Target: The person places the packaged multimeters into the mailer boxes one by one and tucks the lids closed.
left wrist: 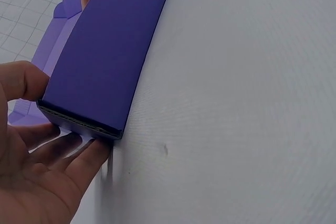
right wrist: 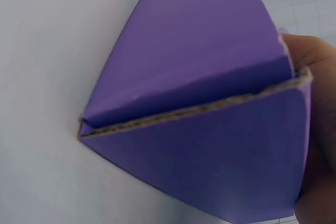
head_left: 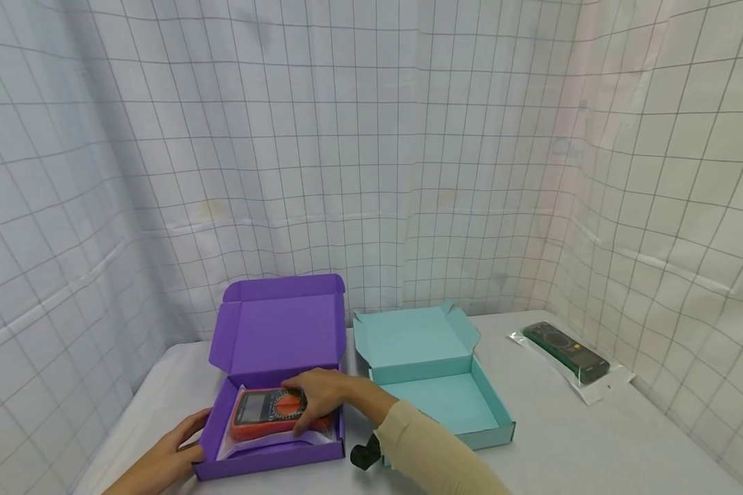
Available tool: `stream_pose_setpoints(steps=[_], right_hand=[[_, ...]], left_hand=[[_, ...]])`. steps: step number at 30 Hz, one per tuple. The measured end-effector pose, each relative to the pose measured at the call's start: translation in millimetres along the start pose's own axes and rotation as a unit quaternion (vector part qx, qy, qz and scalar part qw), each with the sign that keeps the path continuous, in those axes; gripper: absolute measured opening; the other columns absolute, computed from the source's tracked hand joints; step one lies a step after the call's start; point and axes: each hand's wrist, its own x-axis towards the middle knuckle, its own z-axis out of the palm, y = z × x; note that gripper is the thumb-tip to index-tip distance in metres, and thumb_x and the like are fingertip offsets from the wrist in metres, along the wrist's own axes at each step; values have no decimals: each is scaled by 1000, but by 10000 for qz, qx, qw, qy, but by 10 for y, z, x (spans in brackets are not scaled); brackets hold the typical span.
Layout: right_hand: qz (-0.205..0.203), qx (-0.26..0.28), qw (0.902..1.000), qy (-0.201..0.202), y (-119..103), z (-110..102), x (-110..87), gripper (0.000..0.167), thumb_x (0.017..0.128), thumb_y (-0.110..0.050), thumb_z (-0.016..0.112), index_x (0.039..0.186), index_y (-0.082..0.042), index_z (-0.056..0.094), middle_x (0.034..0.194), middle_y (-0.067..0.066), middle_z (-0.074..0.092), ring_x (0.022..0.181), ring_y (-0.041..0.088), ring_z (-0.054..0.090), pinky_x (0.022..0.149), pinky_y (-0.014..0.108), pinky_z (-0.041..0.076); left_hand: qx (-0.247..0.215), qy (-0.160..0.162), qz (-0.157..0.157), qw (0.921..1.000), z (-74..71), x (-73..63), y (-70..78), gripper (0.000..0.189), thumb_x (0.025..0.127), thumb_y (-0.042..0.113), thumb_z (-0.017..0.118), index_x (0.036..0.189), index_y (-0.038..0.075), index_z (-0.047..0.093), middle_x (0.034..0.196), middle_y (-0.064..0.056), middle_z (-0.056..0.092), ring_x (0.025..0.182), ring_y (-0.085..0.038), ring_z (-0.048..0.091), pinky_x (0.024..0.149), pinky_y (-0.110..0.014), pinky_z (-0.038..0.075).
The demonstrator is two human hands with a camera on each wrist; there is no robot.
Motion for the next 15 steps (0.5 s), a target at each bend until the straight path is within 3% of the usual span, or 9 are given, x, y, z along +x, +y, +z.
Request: stream_pose_setpoints(steps=[2,4,8,11,15], right_hand=[[-68,16,10000,-8,-2,-9,6,95,78,-51,89,157,-19,47,140,-10,58,121,3,52,96,24,45],[-193,127,9997,-5,1,-17,16,95,79,-50,89,157,-16,46,144,-9,56,127,4,51,101,23,44],[-342,675,9971,16,24,-55,11,92,82,-44,88,158,-14,45,151,-7,51,137,7,45,108,24,40],[-393,1123,9929,19,58,-103,-11,88,84,-39,87,157,-13,45,151,-5,51,136,7,46,108,24,40],[-532,1297,9901,100,107,-192,-44,86,85,-38,86,156,-10,47,149,-3,54,134,7,49,107,23,41]], left_hand=[[92,10,10,10000,-8,1,9,71,100,-3,45,147,-27,-2,149,-55,-2,130,-32,48,92,-31,54],[194,2,22,9998,-17,0,25,70,100,-3,45,146,-27,-1,147,-56,1,130,-43,45,91,-33,54],[336,64,-69,9994,-28,7,67,69,100,-2,45,145,-28,-1,145,-58,7,129,-50,45,90,-35,55],[469,253,-215,9983,-21,11,116,70,102,1,48,146,-26,0,146,-57,11,128,-51,47,89,-39,56],[630,554,-419,9956,-26,22,210,74,104,7,53,151,-21,4,149,-53,13,128,-57,47,93,-50,55]])
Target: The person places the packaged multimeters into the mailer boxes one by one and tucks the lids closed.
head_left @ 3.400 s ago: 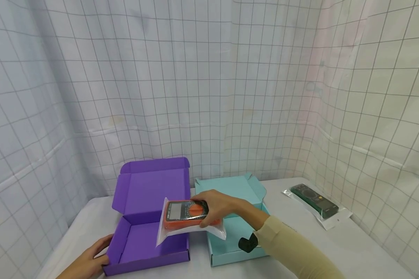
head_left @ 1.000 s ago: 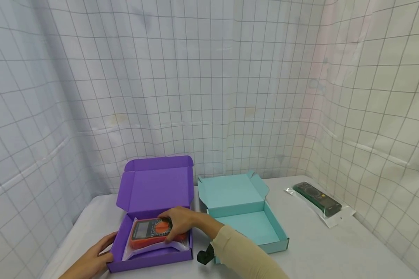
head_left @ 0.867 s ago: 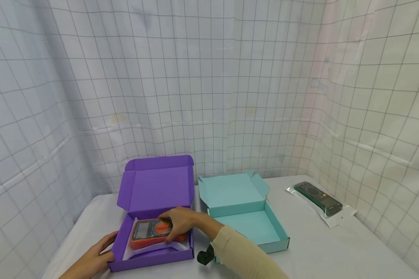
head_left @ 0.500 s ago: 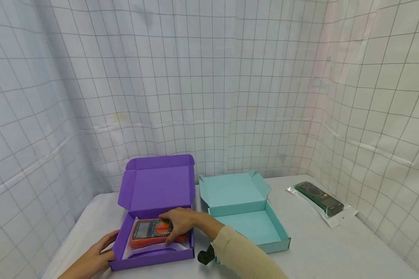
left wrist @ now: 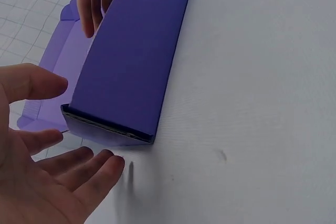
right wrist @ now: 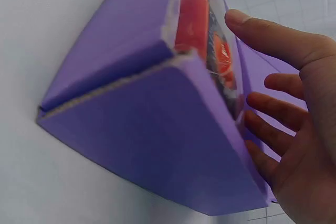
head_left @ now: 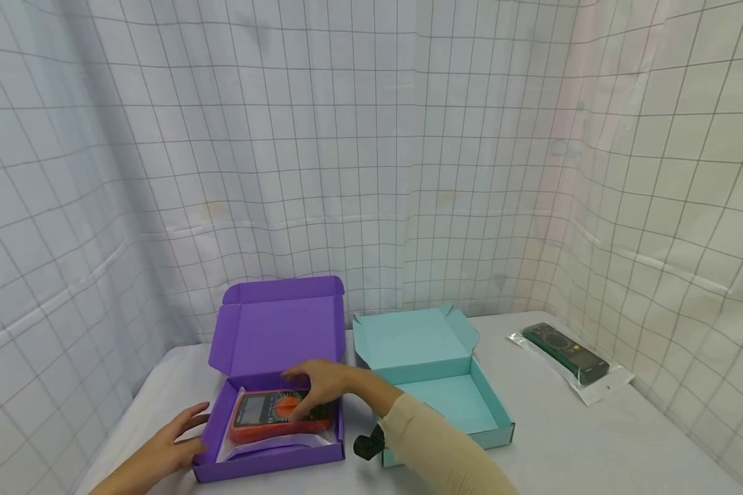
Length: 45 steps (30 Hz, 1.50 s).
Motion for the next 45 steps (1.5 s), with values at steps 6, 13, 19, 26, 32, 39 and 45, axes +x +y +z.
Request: stream_pose_setpoints(steps=[6,13,19,26,32,39,45], right_hand=[[-98,-183,9996,191,-23,-154,-71,82,87,-39,84,155,-10,48,149,0,55,132,10,52,105,26,44],[-150,-70,9980,614,-57,-328,-160,80,89,-36,83,155,-9,47,147,4,57,128,12,55,101,26,47],[-88,486,9918,1177,-7,-529,-255,77,92,-29,82,156,-7,45,147,12,57,129,18,57,102,25,47],[147,570,9841,1673,78,-747,-361,76,91,-28,82,155,-7,47,145,14,58,127,22,58,99,27,50],[422,723,9759,2013,172,-857,-397,74,92,-29,81,154,-6,48,144,14,58,128,25,57,99,32,51],[735,838,9639,2419,299,-881,-370,72,93,-29,79,154,-6,48,142,13,59,129,27,56,99,41,52],[874,1135,9516,2718,438,-810,-343,69,96,-25,75,154,-3,46,139,16,59,125,29,59,96,42,54]], left_hand=[[105,424,-167,9989,-49,21,146,77,106,16,57,157,-11,6,155,-46,14,136,-56,41,99,-49,53],[230,795,48,9966,-116,97,342,73,108,21,54,159,-9,10,158,-39,18,138,-54,39,96,-33,54],[573,1258,320,9899,-191,314,559,77,106,20,60,157,-12,12,159,-39,18,142,-59,27,100,-33,51],[849,2049,276,9747,-347,591,709,73,107,16,54,157,-15,11,159,-38,21,143,-56,28,111,-65,34],[724,2365,331,9684,-454,757,768,72,106,16,55,158,-14,13,160,-38,20,144,-56,28,111,-68,32],[792,2407,284,9669,-508,908,742,75,105,13,54,159,-13,9,162,-37,17,145,-56,24,111,-68,31],[652,2317,265,9702,-546,988,658,73,104,5,52,157,-16,6,160,-39,17,145,-56,24,113,-64,30]])
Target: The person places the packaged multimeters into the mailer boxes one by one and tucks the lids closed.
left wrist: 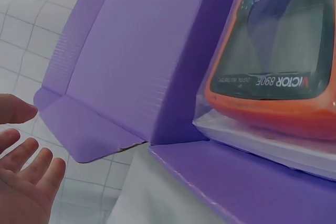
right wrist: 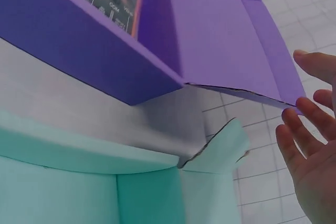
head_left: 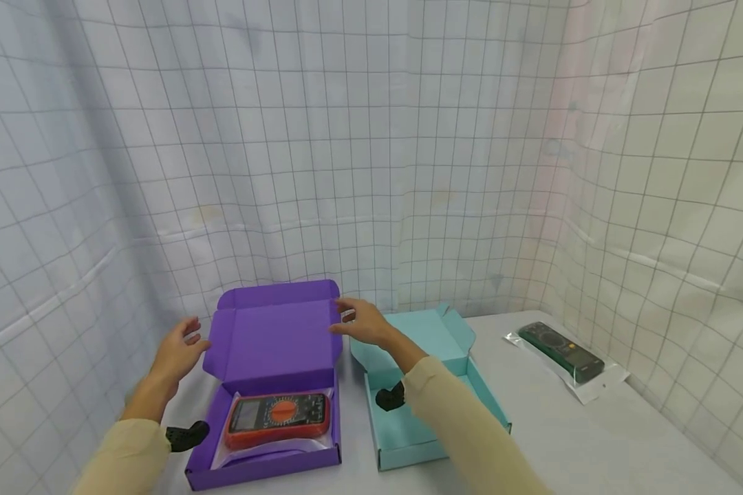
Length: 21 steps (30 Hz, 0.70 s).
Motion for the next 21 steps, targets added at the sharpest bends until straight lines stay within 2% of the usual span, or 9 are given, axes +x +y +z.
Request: stream_pose_setpoints(steps=[3,5,10,12,17,21], right_hand=[[148,177,9993,277,68,55,-1,67,97,-22,74,155,-2,45,129,12,61,121,28,61,92,40,56],[317,215,9983,431,106,91,4,66,98,-22,72,155,-1,45,124,8,61,120,27,62,90,39,56],[725,510,9954,370,176,218,30,56,103,-20,67,152,-1,48,118,7,64,106,23,69,87,37,58],[817,803,9928,350,186,277,35,53,103,-15,67,151,-2,50,115,8,64,98,21,71,87,39,59],[919,1346,9858,402,138,343,16,56,101,-12,69,153,-6,49,115,10,65,99,22,70,91,42,58],[926,1611,9823,244,77,345,4,62,99,-15,74,154,-8,47,120,14,68,103,25,70,92,44,57]], left_hand=[[-50,29,-118,9999,19,25,-68,71,102,2,51,156,-18,8,159,-40,20,145,-55,26,115,-62,30],[-82,8,-218,9997,36,41,-106,69,103,3,49,155,-19,10,157,-40,23,144,-53,30,113,-56,36],[-454,-296,-307,9981,107,40,-188,57,109,8,42,153,-20,20,153,-41,31,134,-47,46,97,-36,54],[-659,-418,-246,9966,145,28,-218,54,111,10,42,152,-20,24,152,-41,33,132,-45,49,95,-37,55],[-1181,-749,-99,9901,198,14,-286,56,111,13,48,155,-15,26,154,-38,35,131,-41,54,99,-43,53],[-1593,-879,-26,9833,197,21,-342,62,109,14,55,158,-11,25,154,-37,35,119,-24,64,96,-39,56]])
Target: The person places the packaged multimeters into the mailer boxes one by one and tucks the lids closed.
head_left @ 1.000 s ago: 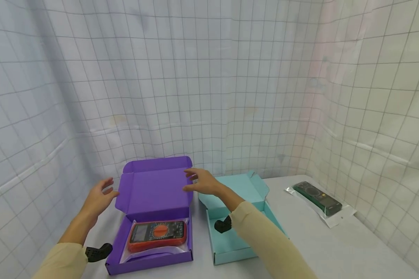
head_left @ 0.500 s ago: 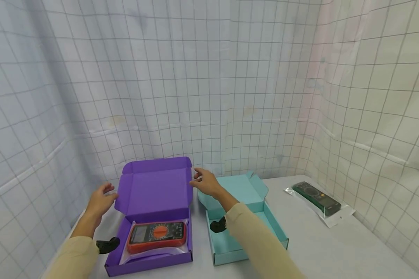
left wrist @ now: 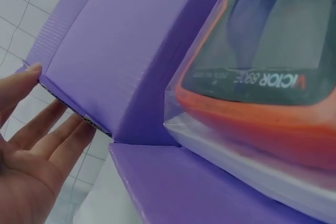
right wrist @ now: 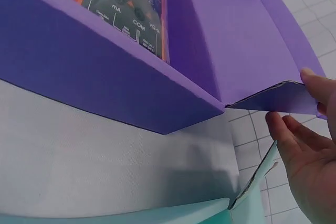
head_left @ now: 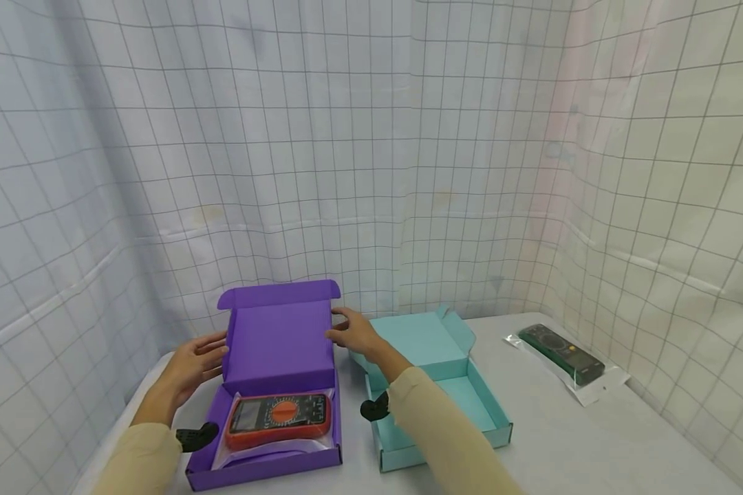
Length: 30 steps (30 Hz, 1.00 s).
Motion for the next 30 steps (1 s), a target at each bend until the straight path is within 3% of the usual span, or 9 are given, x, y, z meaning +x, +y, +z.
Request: stream_pose_setpoints(steps=[3,10,15,21,26,30], right_hand=[[43,260,9995,-156,-27,-1,-3,63,98,-13,75,154,-9,45,120,17,69,106,27,70,91,43,58],[136,374,9987,-325,-41,-25,16,66,95,-10,77,152,-9,43,119,18,67,106,29,69,91,41,57],[326,281,9984,-373,-74,-35,8,77,93,-12,80,157,-4,39,124,17,66,110,29,67,95,42,56],[319,53,9981,-528,-95,-49,-10,76,90,-14,82,154,-1,44,117,10,67,109,25,66,98,45,53],[143,-281,9980,-553,-103,-57,-44,71,89,-15,84,150,-3,50,111,6,68,103,20,66,98,47,52],[71,-365,9977,-566,-114,-72,-74,69,88,-16,85,148,-5,52,108,5,69,100,20,66,97,48,52]], left_hand=[[-85,-16,67,9999,-18,2,-27,65,108,15,58,158,-9,26,155,-36,34,112,-12,66,94,-36,57],[-309,43,271,9991,-33,1,-62,72,103,11,67,158,-10,27,157,-34,29,108,-5,65,94,-29,55],[-29,-7,267,9996,-51,-18,-64,79,102,12,69,160,-9,20,159,-34,26,110,-2,61,96,-29,54],[546,-282,171,9980,-105,-64,-13,81,101,17,71,156,-16,21,156,-39,29,124,-21,60,100,-39,52],[902,-479,284,9944,-144,-105,42,79,101,18,71,155,-15,25,155,-38,33,133,-41,52,99,-36,53],[1048,-454,290,9930,-153,-138,63,80,100,21,72,156,-12,25,155,-36,34,136,-47,47,98,-36,54]])
